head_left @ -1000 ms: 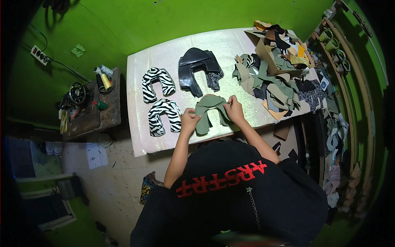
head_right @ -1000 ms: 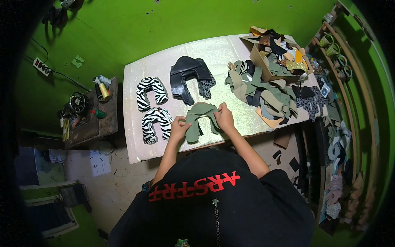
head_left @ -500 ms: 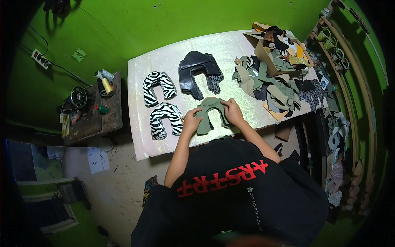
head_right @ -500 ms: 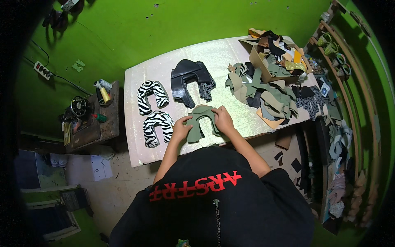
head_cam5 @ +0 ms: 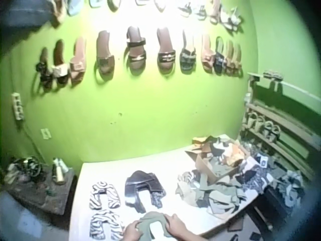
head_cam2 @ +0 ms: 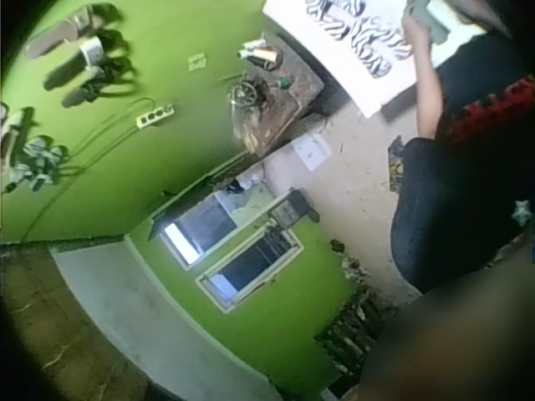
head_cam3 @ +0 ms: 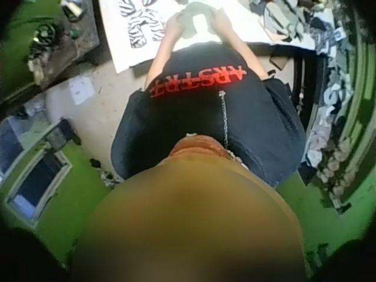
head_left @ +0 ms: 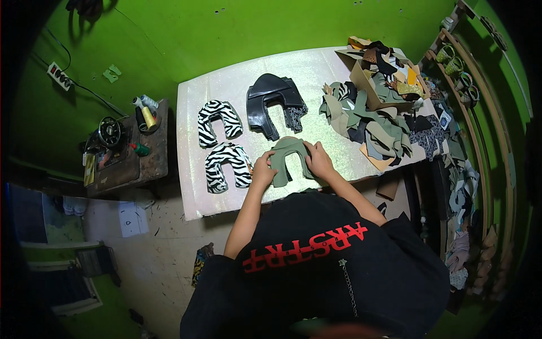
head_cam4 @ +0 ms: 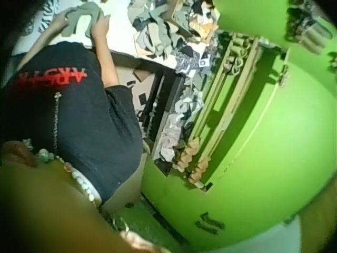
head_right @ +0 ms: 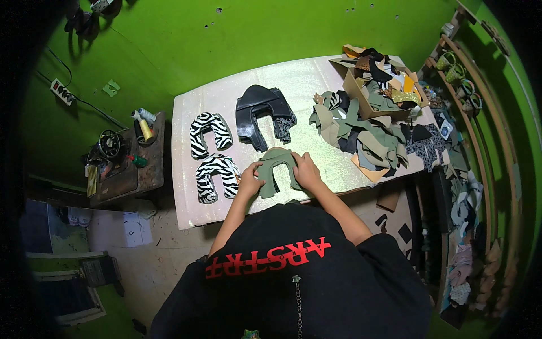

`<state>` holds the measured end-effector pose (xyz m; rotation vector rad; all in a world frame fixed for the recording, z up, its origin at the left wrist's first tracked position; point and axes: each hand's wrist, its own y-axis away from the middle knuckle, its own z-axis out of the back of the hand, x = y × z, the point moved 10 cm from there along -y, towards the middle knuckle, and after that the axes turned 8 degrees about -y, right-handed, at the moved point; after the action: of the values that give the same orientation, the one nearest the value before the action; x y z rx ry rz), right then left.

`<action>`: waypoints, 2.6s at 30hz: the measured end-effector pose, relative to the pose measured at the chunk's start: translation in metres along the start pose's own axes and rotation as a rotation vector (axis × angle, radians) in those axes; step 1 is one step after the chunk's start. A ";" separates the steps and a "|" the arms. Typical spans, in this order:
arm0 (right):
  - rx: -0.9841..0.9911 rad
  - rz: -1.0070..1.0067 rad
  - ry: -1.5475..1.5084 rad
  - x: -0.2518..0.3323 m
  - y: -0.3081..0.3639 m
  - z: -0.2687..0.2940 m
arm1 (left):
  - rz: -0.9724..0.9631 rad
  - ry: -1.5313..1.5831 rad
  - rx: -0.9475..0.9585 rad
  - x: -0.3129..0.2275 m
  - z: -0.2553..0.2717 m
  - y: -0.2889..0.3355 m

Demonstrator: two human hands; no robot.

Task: Sorting and inspecting cut-out leather or fabric pieces for shoe manufacturing on a workshop table.

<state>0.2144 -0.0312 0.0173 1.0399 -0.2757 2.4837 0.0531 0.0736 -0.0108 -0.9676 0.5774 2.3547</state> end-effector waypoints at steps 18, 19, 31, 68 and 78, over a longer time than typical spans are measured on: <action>-0.241 0.151 0.244 0.014 0.017 0.003 | -0.096 -0.505 -0.174 -0.048 0.002 0.020; -0.266 0.167 0.255 0.015 0.018 0.004 | -0.191 -0.491 -0.221 -0.060 0.002 0.023; -0.195 0.125 0.242 0.006 0.025 0.005 | -0.146 -0.663 0.097 -0.044 -0.058 0.028; -0.353 0.453 0.315 -0.077 -0.050 0.195 | 0.120 -0.212 -0.200 -0.129 -0.117 0.005; -0.365 0.549 0.033 -0.034 -0.039 0.195 | 0.150 -0.079 -0.404 -0.118 -0.082 0.031</action>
<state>0.3762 -0.0733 0.1297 0.8462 -1.0847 2.7539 0.1474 -0.0323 0.0281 -1.0235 0.1465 2.6927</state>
